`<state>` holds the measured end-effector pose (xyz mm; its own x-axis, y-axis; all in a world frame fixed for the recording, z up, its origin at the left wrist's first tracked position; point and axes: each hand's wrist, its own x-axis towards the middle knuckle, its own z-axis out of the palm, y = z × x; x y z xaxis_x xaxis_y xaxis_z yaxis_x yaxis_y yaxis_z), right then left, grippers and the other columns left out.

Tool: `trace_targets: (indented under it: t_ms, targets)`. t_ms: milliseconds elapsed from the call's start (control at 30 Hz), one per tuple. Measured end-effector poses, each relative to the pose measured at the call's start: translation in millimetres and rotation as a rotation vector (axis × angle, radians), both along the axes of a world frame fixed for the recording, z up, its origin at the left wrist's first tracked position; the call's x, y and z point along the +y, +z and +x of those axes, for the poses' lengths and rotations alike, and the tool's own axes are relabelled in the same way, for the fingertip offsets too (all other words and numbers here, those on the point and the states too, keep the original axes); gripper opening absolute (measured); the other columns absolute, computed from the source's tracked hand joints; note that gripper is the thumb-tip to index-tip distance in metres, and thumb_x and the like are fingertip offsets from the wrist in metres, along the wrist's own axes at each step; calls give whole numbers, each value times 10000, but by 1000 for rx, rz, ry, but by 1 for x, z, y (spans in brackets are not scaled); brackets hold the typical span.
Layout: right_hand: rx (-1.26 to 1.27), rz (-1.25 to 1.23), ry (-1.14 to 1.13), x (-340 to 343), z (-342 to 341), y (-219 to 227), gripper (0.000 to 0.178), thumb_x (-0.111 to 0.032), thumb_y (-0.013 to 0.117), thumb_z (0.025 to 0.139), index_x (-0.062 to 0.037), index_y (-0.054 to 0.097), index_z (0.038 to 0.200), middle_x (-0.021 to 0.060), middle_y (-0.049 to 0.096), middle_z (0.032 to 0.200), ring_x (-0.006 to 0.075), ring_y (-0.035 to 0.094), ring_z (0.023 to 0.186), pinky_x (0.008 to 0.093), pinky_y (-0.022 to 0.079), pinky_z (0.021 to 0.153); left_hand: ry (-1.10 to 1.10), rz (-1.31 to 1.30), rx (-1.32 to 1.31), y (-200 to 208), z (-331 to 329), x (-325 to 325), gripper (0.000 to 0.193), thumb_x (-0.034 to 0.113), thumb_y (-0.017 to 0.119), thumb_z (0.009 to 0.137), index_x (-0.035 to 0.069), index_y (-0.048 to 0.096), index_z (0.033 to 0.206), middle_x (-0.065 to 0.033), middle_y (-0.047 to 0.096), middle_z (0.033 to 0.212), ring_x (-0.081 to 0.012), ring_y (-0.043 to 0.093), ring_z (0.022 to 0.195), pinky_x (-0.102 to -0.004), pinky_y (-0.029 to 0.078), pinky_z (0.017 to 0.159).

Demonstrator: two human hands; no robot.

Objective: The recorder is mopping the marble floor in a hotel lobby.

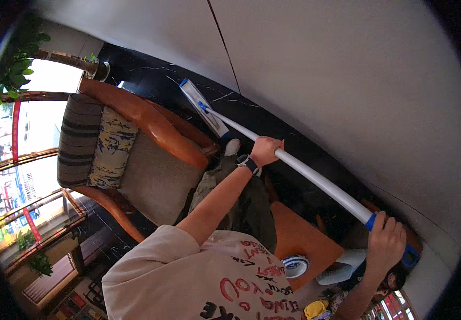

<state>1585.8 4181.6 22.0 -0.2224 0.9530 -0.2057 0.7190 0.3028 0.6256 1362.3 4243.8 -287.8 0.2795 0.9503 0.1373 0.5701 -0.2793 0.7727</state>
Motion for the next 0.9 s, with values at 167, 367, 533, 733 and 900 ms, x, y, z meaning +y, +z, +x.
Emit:
trace_targets:
  t_ms: [167, 367, 533, 733, 900]
  targets:
    - [44, -64, 28, 34, -49, -35, 221, -79, 590, 596, -31, 492, 788, 73, 477, 638, 175, 494, 584, 262, 411, 522, -13, -101, 108, -16, -60, 32, 146, 181, 514, 671, 89, 514, 558, -91, 517, 538, -282, 511, 566, -378, 393, 543]
    - [131, 12, 212, 107, -138, -75, 138, -72, 569, 604, -41, 507, 724, 53, 471, 557, 142, 482, 499, 233, 385, 461, 256, -17, 185, -34, -161, 81, 147, 155, 537, 662, 61, 499, 556, -130, 512, 593, -303, 496, 644, -380, 390, 578]
    - [240, 53, 405, 153, -222, -99, 58, -85, 504, 671, -31, 518, 688, 53, 482, 508, 153, 484, 439, 292, 382, 383, 492, 46, 210, -51, -247, 111, 153, 115, 541, 650, 27, 464, 551, -142, 482, 590, -321, 472, 664, -386, 370, 602]
    - [237, 136, 478, 181, -295, -125, 61, -105, 479, 654, -50, 504, 660, 36, 469, 502, 147, 480, 437, 289, 370, 403, 643, 158, 186, -75, -317, 120, 182, 42, 579, 504, 33, 432, 612, -138, 467, 686, -325, 446, 735, -366, 371, 662]
    - [358, 42, 215, 139, -312, -151, 51, -113, 479, 657, -73, 503, 679, 40, 476, 535, 153, 493, 495, 282, 381, 452, 590, 97, 171, -94, -338, 98, 328, 152, 674, 459, 60, 420, 645, -121, 444, 742, -319, 425, 803, -357, 341, 763]
